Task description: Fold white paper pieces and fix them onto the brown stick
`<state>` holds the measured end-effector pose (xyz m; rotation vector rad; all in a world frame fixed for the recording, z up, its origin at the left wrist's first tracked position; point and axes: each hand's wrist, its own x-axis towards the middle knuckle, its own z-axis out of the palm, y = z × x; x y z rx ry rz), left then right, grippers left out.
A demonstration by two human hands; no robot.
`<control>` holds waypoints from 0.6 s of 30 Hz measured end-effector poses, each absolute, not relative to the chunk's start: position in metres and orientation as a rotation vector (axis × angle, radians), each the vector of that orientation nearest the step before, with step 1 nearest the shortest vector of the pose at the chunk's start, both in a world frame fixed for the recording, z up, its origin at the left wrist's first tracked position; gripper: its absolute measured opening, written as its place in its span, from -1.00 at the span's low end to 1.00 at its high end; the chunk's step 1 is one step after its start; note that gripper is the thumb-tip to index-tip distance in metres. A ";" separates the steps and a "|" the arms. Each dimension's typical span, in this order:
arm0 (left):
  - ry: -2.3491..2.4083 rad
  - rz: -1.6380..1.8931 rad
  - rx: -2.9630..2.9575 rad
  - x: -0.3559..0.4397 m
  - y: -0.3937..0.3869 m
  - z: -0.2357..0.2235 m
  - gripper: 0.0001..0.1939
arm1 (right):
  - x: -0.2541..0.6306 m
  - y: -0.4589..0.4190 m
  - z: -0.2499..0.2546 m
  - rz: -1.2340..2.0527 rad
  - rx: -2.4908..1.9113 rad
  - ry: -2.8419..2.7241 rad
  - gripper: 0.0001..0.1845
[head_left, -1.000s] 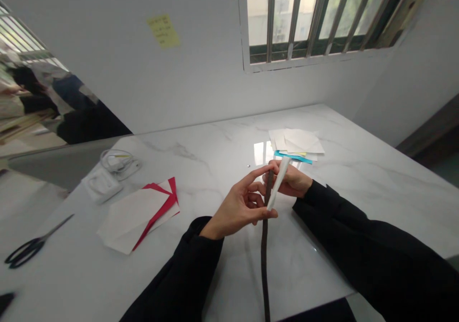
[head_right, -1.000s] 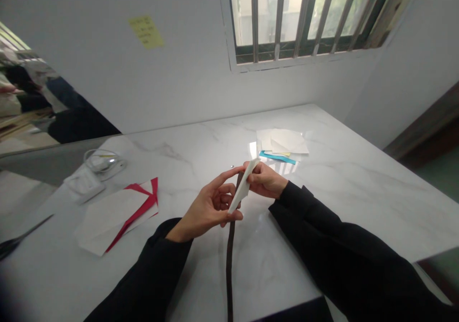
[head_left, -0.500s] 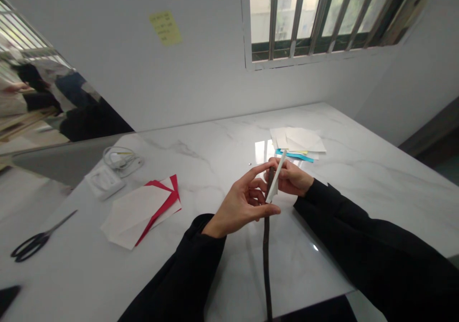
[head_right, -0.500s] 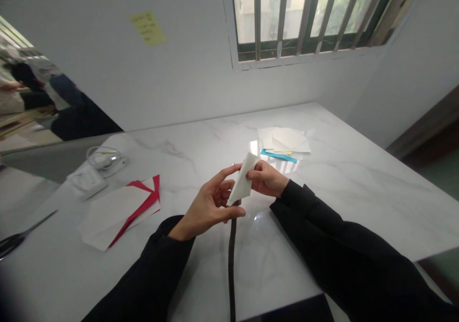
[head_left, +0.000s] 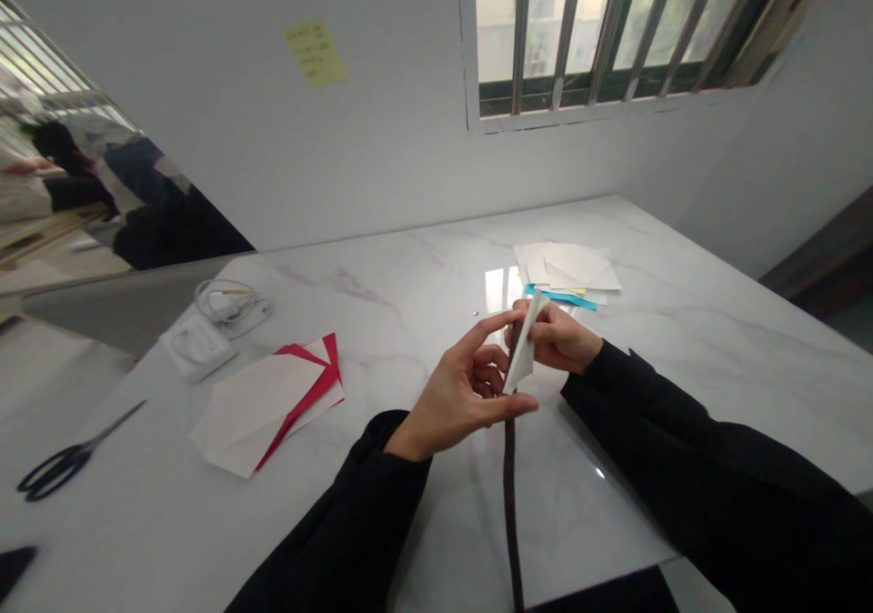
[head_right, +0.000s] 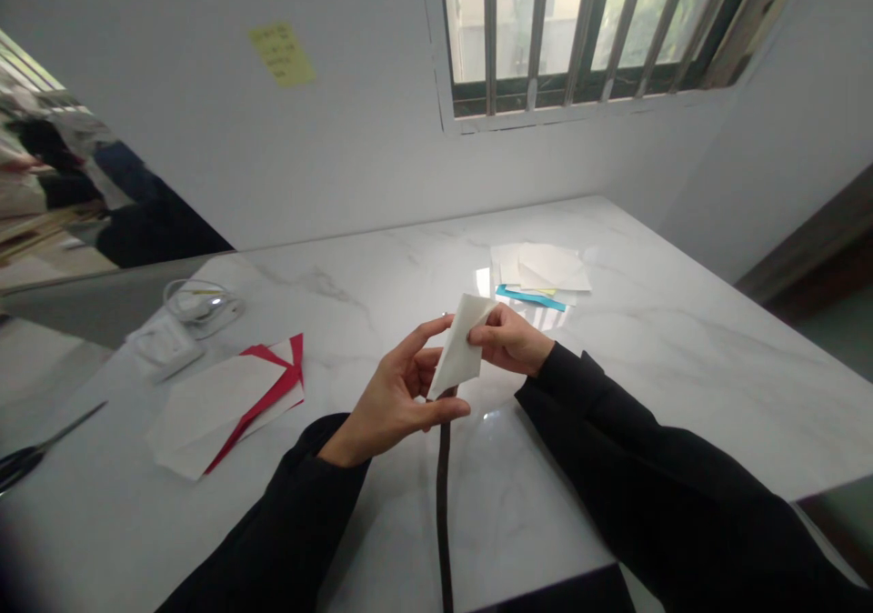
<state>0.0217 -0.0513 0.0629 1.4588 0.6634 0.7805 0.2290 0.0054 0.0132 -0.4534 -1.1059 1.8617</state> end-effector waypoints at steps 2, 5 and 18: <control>0.681 0.800 1.464 0.022 -0.052 0.063 -0.08 | 0.230 0.004 0.016 1.845 -0.486 -1.097 -0.51; 0.713 0.869 1.459 0.024 -0.052 0.064 -0.15 | 0.229 0.003 0.020 1.808 -0.547 -1.078 -0.52; 0.892 0.948 1.463 0.027 -0.037 0.046 -0.36 | 0.220 0.008 0.012 1.754 -0.615 -1.025 -0.53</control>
